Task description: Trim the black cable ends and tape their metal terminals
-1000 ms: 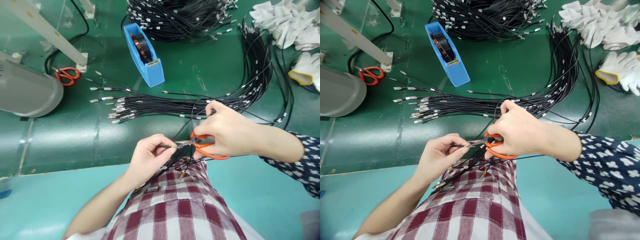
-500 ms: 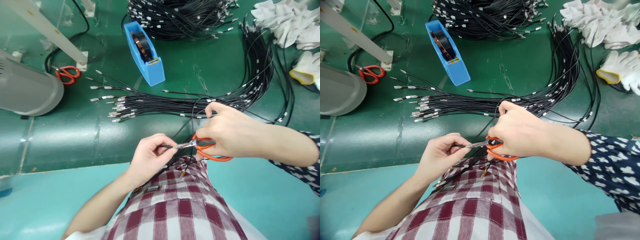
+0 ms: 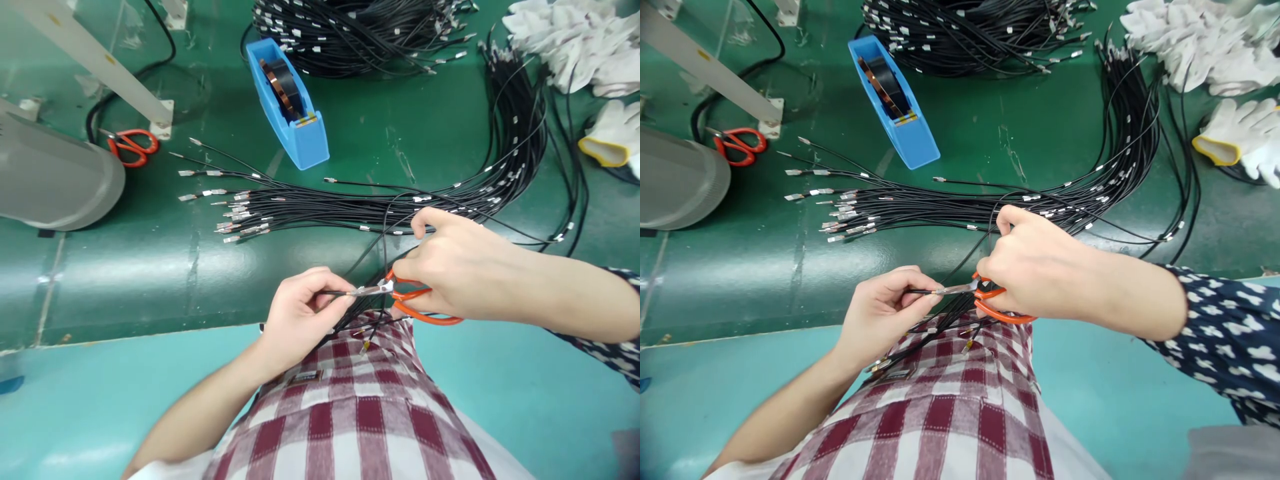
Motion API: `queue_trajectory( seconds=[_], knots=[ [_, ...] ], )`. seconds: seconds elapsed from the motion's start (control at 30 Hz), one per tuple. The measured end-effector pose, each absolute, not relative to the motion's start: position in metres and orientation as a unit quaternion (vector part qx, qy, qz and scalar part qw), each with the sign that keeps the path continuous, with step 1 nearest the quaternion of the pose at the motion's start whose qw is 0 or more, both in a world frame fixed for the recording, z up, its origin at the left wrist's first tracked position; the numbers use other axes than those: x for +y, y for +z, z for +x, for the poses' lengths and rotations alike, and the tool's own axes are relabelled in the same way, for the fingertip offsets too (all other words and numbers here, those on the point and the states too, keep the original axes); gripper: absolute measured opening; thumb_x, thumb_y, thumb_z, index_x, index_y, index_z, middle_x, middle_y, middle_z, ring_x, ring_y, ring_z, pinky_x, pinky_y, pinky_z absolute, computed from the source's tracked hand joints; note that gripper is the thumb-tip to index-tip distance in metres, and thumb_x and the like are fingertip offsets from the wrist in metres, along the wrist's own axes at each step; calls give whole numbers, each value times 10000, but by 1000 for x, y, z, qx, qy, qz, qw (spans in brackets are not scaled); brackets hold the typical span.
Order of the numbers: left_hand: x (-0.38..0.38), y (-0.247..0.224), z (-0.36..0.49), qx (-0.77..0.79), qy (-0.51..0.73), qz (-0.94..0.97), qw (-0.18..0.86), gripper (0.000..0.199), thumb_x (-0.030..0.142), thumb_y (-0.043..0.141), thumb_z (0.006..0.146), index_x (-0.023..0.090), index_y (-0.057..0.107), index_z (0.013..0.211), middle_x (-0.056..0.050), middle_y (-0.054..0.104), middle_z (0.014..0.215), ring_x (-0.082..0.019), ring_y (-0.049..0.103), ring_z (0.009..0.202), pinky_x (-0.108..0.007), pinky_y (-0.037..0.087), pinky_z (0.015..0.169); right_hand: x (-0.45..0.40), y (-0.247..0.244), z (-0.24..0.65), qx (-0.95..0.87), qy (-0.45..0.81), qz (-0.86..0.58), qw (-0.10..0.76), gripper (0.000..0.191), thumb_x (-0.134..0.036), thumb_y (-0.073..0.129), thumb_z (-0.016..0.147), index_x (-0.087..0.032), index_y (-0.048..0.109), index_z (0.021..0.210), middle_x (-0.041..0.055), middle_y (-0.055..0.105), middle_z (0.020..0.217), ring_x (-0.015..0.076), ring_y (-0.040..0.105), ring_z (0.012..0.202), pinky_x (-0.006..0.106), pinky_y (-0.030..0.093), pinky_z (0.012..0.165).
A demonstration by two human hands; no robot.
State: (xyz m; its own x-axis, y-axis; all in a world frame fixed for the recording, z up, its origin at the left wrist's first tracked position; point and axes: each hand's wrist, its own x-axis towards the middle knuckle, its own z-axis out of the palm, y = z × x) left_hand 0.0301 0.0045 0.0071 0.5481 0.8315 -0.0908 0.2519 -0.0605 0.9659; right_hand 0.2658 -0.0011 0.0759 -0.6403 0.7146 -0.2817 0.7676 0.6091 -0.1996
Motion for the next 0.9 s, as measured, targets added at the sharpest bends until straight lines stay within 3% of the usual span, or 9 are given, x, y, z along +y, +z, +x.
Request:
queue_trajectory(
  seconds=[0.17, 0.37, 0.47, 0.57, 0.73, 0.9],
  knots=[
    [3, 5, 30, 386, 279, 690, 545, 80, 185, 698, 837, 151, 751, 788, 38, 483, 585, -67, 385, 495, -212, 299, 481, -1, 70, 269, 890, -176, 414, 72, 361, -280, 587, 848, -206, 502, 505, -37, 505, 416, 115, 153, 485, 362, 317, 764],
    [3, 7, 28, 382, 281, 673, 567, 87, 198, 710, 834, 144, 738, 772, 35, 493, 586, -65, 375, 487, -213, 296, 473, -1, 56, 275, 861, -272, 429, 33, 435, -370, 643, 845, -198, 440, 501, -27, 449, 427, 148, 359, 602, 286, 286, 643],
    [3, 7, 29, 381, 270, 674, 573, 85, 201, 707, 838, 144, 741, 785, 24, 515, 606, -70, 390, 496, -217, 310, 482, -2, 54, 277, 862, -280, 421, 32, 428, -360, 624, 863, -195, 441, 513, -46, 430, 422, 131, 311, 562, 294, 312, 692],
    [2, 7, 29, 378, 255, 686, 567, 88, 203, 699, 844, 147, 742, 792, 16, 525, 623, -76, 408, 512, -218, 319, 492, -2, 57, 278, 881, -244, 404, 24, 379, -348, 590, 894, -195, 517, 555, -64, 510, 449, 98, 215, 487, 343, 327, 799],
    [3, 9, 31, 378, 248, 703, 550, 91, 175, 687, 840, 143, 734, 769, 32, 488, 596, -69, 387, 501, -215, 298, 484, -3, 66, 274, 900, -186, 393, 34, 409, -440, 590, 899, -198, 552, 571, -46, 593, 482, 86, 238, 451, 387, 308, 861],
    [2, 11, 32, 383, 246, 710, 538, 91, 167, 682, 842, 137, 742, 780, 37, 478, 588, -68, 392, 497, -214, 302, 483, -5, 72, 269, 897, -158, 404, 81, 398, -307, 557, 899, -209, 526, 514, -35, 533, 430, 102, 177, 444, 400, 303, 842]
  ],
)
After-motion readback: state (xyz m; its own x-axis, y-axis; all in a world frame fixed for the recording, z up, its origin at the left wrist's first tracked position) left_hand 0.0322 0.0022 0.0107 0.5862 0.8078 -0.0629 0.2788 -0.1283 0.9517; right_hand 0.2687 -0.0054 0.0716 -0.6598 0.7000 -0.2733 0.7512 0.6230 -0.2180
